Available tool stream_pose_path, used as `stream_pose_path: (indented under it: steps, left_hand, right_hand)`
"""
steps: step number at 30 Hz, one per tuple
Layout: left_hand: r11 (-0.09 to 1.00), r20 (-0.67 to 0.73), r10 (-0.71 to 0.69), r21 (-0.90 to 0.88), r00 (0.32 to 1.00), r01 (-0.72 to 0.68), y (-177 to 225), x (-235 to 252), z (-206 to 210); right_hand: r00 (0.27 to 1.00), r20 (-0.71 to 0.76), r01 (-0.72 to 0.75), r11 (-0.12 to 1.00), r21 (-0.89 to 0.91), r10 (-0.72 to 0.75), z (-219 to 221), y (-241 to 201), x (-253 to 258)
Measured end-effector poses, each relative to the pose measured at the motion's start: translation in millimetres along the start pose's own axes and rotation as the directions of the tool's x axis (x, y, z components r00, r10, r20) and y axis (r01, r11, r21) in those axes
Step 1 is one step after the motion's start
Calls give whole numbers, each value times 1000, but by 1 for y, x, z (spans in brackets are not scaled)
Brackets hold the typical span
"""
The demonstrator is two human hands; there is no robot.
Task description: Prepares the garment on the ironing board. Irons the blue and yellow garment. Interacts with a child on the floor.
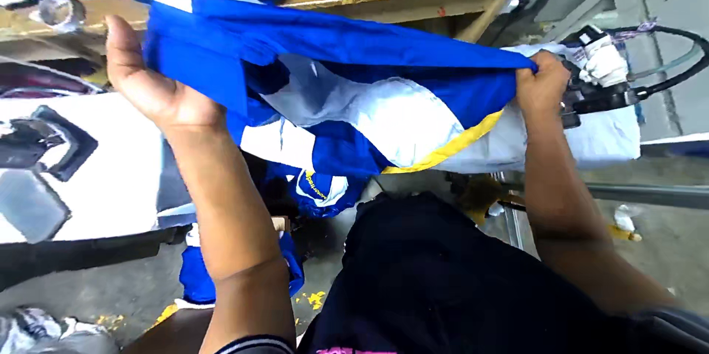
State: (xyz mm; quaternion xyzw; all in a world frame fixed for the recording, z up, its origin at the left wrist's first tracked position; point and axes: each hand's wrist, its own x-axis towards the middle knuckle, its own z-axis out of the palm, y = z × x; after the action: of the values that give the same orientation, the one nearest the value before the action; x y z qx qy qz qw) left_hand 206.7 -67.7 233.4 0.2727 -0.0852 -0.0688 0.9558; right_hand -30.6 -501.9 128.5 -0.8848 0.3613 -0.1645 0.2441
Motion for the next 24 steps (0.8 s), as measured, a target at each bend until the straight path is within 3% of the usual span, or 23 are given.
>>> stream_pose_path:
  steps: [4,6,8,9,11,13,14,16,18,20,22,24]
  left_hand:
    - [992,-58,120,51,991,-117,29,-20,14]
    - [986,-53,161,52,985,-159,37,-33,13]
    - [972,-12,227,58,974,-226,46,-48,9]
    - [961,34,264,75,964,-266,54,-58,3]
    - [923,84,351,136,933,-360,76,-85,-18]
    - [850,80,477,212,875,-483,100,-123,-39]
    - [775,106,552,301,827,-556,112,-144,-51]
    - [543,171,669,552,724,-633,127,-194,-64]
    - [411,153,726,685,670,-602,133,-238,-57]
    - [406,86,738,735,669,-543,135,-270,-35]
    - [427,-32,779,759,627,-491,131,-289,-10]
    - [485,-65,775,700,629,-525,147,-308,-26]
  right_hand:
    - [998,33,52,999,6,-53,-21,-20,22]
    - [986,65,147,987,63,-151,-27,-20,27]
    - [927,231,252,946,203,-296,-41,-20,24]
    - [853,350,305,914,265,-387,-52,-23,17]
    - [630,574,404,853,332,-522,-69,-32,-12]
    - [419,732,530,800,283,-537,-67,-39,-53]
    - [357,769,610,756,238,-530,-59,-37,-70]
    - [330,775,679,706,202,-539,-38,-23,-90]
    - [355,742,682,700,211,-569,-25,-14,-89]
    - [374,643,699,659,278,-668,-21,-8,-78]
    - [350,559,699,607,378,-752,-24,-13,-64]
    - [306,534,670,576,468,-789,-26,-27,-54]
